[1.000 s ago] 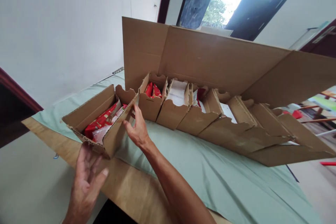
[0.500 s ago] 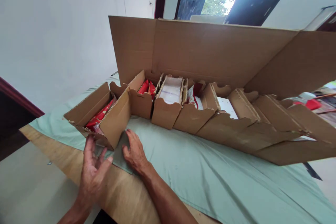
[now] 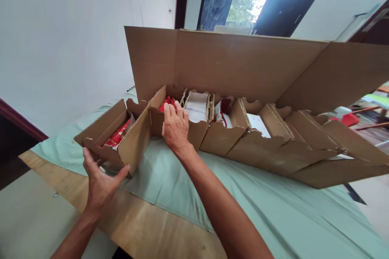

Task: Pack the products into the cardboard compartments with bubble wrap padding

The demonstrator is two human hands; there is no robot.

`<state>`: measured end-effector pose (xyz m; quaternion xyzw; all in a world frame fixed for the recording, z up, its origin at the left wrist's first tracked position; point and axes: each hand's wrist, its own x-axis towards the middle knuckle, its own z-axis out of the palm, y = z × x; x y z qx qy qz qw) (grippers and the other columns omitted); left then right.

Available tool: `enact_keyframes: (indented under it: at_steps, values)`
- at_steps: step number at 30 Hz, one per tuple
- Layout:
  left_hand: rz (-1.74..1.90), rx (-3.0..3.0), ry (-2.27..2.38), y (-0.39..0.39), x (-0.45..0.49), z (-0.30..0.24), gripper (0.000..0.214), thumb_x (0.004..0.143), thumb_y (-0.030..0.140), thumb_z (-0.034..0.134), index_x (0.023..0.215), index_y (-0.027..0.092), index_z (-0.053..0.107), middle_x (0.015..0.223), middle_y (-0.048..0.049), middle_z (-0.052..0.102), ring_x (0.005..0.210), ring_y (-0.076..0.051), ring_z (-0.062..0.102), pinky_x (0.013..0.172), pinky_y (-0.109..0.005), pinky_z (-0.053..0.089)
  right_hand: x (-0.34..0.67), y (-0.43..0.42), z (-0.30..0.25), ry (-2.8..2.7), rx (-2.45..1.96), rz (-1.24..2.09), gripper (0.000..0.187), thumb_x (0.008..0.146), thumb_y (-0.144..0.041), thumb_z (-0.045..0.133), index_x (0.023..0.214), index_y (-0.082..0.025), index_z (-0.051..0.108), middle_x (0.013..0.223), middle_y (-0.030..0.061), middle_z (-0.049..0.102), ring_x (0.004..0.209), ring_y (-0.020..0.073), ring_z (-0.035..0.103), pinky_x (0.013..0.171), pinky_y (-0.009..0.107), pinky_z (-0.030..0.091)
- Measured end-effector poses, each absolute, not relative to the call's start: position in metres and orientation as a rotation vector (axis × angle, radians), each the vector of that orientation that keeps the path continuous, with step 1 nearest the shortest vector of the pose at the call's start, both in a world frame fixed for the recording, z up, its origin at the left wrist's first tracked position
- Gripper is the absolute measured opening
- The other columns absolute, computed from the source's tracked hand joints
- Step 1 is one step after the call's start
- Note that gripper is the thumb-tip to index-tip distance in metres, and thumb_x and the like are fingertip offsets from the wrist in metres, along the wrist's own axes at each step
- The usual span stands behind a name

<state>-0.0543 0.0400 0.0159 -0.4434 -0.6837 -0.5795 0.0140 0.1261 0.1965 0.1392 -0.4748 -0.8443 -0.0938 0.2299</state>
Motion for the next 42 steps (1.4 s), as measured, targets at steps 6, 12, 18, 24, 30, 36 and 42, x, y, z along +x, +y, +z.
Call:
enact_keyframes:
  at_steps: [6,12,18,24,30,36,42]
  values:
    - [-1.937,-1.291,-2.143,0.039,-0.058,0.024,0.127,0.071,0.040,0.087,0.165,0.024,0.003,0.158,-0.0249,0.028,0.134,-0.039,0.051,0.109,-0.059,0.047,0.130,0.224,0.164,-2.528,-1.386,-0.352,0.027,0.090,-0.011,0.054,0.105,-0.013,0.076,0.101,0.0194,0.077,0.107,0.0331,0.060,0.100,0.048,0.030]
    - [-1.959,-1.288,-2.165,0.042,-0.062,0.035,0.125,0.069,0.039,0.086,0.165,0.021,0.007,0.159,-0.0243,0.028,0.135,-0.038,0.051,0.112,-0.057,0.046,0.136,0.216,0.163,-2.496,-1.448,-0.367,0.030,0.094,-0.013,0.050,0.111,-0.012,0.074,0.108,0.0189,0.077,0.109,0.0322,0.059,0.095,0.044,0.030]
    - [-2.150,-1.100,-2.142,0.025,-0.074,0.026,0.124,0.066,0.043,0.087,0.164,0.027,0.012,0.161,-0.0195,0.032,0.132,-0.035,0.054,0.104,-0.051,0.053,0.126,0.223,0.160,-2.465,-1.475,-0.389,0.028,0.092,-0.012,0.052,0.108,-0.012,0.075,0.104,0.0191,0.077,0.105,0.0305,0.060,0.090,0.042,0.030]
    - [-1.865,-1.220,-2.118,0.051,-0.054,0.028,0.126,0.068,0.040,0.087,0.165,0.022,0.009,0.159,-0.0207,0.031,0.147,-0.040,0.036,0.121,-0.060,0.033,0.133,0.217,0.159,-2.545,-1.370,-0.374,0.030,0.088,-0.010,0.057,0.110,-0.015,0.077,0.106,0.0150,0.079,0.108,0.0284,0.059,0.095,0.041,0.028]
    - [-1.761,-1.412,-2.024,0.120,-0.054,0.040,0.125,0.072,0.040,0.086,0.164,0.016,0.006,0.160,-0.0256,0.025,0.152,-0.043,0.023,0.125,-0.062,0.022,0.143,0.216,0.163,-2.608,-1.304,-0.376,0.029,0.084,-0.009,0.059,0.104,-0.018,0.079,0.105,0.0119,0.079,0.111,0.0262,0.059,0.100,0.040,0.027]
    - [-1.733,-1.637,-2.018,0.166,-0.060,0.026,0.110,0.079,0.024,0.078,0.164,0.016,0.008,0.165,-0.0254,0.022,0.156,-0.041,0.019,0.126,-0.061,0.021,0.139,0.216,0.158,-2.577,-1.282,-0.389,0.025,0.087,-0.011,0.057,0.099,-0.017,0.077,0.102,0.0127,0.080,0.107,0.0271,0.060,0.099,0.041,0.028]
    - [-1.731,-1.661,-2.021,0.185,-0.064,0.017,0.104,0.080,0.017,0.070,0.164,0.014,0.008,0.166,-0.0244,0.021,0.158,-0.037,0.018,0.127,-0.056,0.022,0.136,0.225,0.155,-2.562,-1.239,-0.390,0.025,0.086,-0.009,0.057,0.098,-0.019,0.077,0.099,0.0111,0.080,0.105,0.0266,0.060,0.097,0.041,0.028]
